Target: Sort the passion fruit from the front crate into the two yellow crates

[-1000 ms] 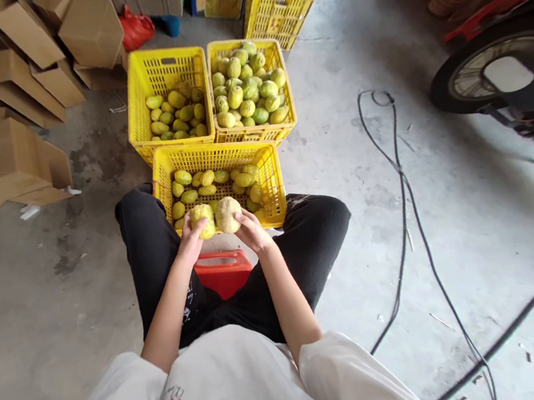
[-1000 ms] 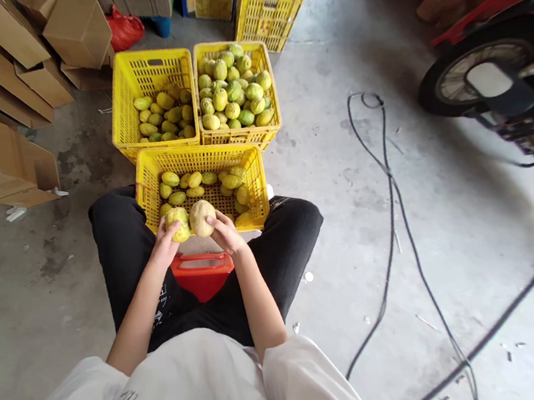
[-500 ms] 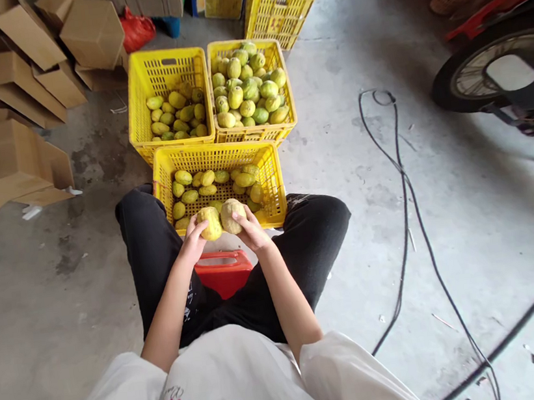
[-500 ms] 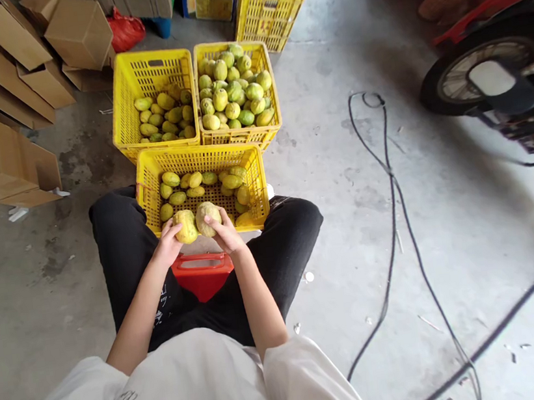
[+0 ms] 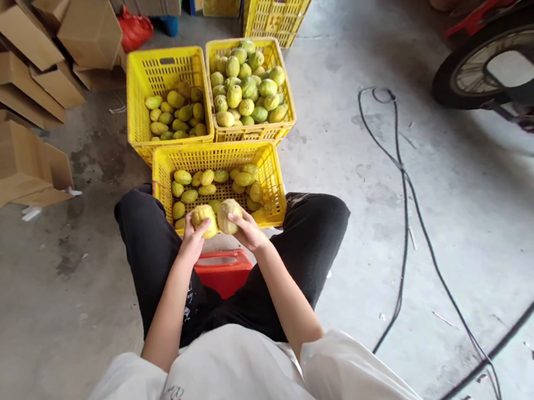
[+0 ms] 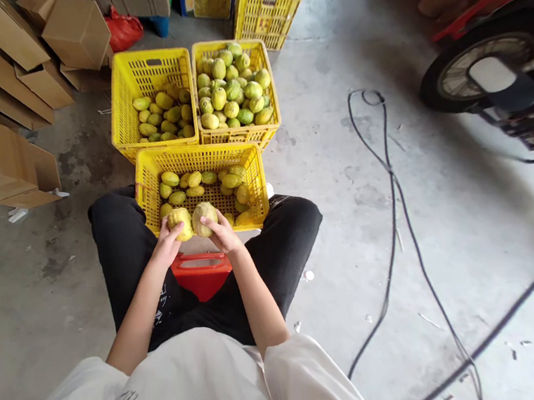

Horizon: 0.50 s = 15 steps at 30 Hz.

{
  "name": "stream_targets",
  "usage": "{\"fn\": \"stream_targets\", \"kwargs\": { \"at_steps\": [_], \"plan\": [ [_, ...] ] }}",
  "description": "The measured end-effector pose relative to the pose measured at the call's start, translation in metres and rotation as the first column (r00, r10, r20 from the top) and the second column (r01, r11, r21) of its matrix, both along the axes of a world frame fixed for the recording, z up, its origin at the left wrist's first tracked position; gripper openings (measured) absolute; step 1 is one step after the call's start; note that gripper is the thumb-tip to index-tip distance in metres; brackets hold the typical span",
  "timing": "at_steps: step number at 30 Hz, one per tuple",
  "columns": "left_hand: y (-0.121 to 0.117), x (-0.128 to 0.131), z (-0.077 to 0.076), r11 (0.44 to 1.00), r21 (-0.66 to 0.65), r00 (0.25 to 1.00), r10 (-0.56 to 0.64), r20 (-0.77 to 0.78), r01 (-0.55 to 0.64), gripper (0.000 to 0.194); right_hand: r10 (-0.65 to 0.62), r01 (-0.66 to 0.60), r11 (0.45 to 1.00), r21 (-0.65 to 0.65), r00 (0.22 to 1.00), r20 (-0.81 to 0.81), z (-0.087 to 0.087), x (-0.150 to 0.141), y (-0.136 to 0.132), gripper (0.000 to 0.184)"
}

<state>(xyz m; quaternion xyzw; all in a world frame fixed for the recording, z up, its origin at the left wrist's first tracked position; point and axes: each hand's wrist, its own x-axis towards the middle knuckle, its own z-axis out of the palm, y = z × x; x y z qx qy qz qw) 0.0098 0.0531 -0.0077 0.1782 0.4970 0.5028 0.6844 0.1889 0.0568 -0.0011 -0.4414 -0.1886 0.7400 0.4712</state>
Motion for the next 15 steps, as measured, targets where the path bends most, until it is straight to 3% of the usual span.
{"fn": "stream_targets", "kwargs": {
  "at_steps": [5, 10, 15],
  "plan": [
    [-0.001, 0.002, -0.002, 1.0, -0.007, 0.998, -0.001, -0.065, 0.0, 0.08, -0.01, 0.01, 1.0, 0.002, 0.999, 0.043, 0.0, 0.001, -0.002, 0.075],
    [-0.002, 0.005, 0.006, 0.999, -0.045, 0.999, -0.007, -0.046, 0.004, 0.077, 0.03, -0.028, 0.999, -0.033, 0.997, 0.066, -0.002, -0.002, -0.004, 0.082],
    [0.002, -0.001, 0.009, 0.99, -0.136, 0.998, 0.044, 0.05, -0.037, 0.049, -0.015, 0.017, 0.999, -0.044, 0.999, 0.047, -0.004, -0.001, -0.001, 0.07]
  ]
}}
